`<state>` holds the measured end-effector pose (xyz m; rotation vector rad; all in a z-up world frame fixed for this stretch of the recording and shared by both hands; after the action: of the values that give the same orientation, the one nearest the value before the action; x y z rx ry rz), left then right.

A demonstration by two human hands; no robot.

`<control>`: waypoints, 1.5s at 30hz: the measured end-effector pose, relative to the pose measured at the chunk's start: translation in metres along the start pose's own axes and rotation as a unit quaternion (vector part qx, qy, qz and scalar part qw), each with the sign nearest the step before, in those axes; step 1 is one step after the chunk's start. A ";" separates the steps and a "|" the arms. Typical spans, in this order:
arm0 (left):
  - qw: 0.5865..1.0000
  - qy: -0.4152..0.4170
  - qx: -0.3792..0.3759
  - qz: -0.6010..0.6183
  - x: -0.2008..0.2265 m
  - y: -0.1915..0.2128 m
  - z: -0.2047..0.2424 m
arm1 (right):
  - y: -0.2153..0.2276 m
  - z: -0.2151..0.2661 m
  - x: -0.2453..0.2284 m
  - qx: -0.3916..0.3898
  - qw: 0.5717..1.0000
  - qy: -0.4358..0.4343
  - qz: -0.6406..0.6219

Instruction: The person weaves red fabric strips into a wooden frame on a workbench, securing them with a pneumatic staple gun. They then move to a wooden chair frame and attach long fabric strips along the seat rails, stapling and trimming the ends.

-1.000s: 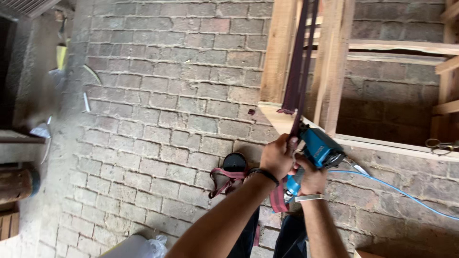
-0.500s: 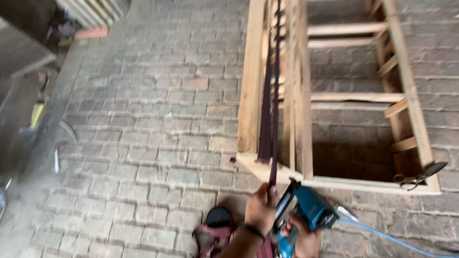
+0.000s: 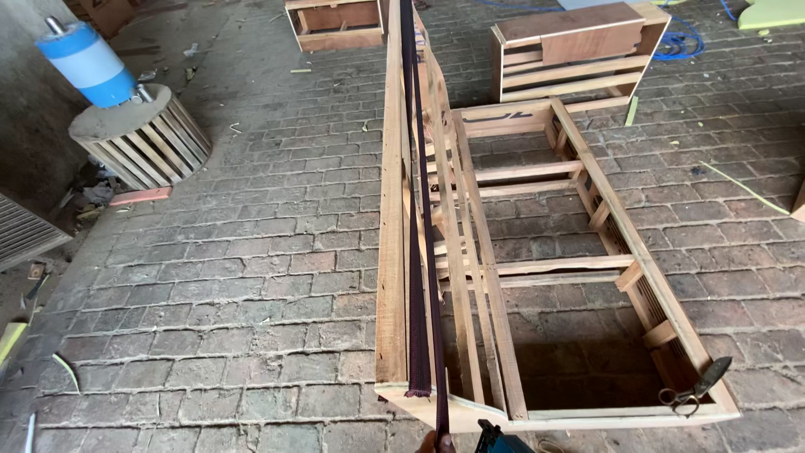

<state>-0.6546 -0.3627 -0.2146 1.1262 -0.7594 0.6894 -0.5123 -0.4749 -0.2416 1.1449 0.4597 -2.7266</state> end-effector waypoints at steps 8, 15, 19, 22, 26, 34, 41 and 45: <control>0.995 -0.091 0.034 -0.015 0.002 0.019 0.036 | 0.059 0.070 0.060 -0.005 1.000 0.017 0.011; 0.992 -0.119 0.039 -0.012 0.013 0.034 0.049 | 0.048 0.092 0.061 -0.003 1.000 0.022 -0.011; 0.993 -0.112 0.033 -0.033 0.016 0.043 0.059 | 0.047 0.109 0.065 0.000 1.000 0.001 -0.009; 0.993 -0.101 0.025 -0.056 0.011 0.044 0.060 | 0.044 0.109 0.067 -0.047 0.997 0.009 -0.066; 0.989 -0.138 0.021 -0.052 -0.004 0.050 0.056 | 0.028 0.112 0.072 -0.107 0.985 0.002 -0.135; 0.983 -0.141 -0.108 -0.051 -0.032 0.063 0.000 | -0.022 0.116 0.077 -0.126 0.976 0.031 -0.175; 0.968 -0.193 -0.136 -0.080 -0.037 0.075 -0.038 | -0.021 0.108 0.080 -0.135 0.972 -0.038 -0.188; 0.958 -0.223 -0.164 -0.077 -0.042 0.082 -0.053 | -0.037 0.111 0.076 -0.148 0.970 -0.013 -0.193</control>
<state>-0.7348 -0.2934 -0.2192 1.0278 -1.1096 0.1615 -0.6491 -0.4782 -0.2142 1.0274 1.1507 -2.8401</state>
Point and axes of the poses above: each hand's wrist, its own z-axis away from the middle knuckle, its own y-axis out of the back of the hand, x = y × z, the point moved 3 cm from there along -z, towards the middle knuckle, and after that the axes turned 9 degrees about x, right-handed, at the moved point
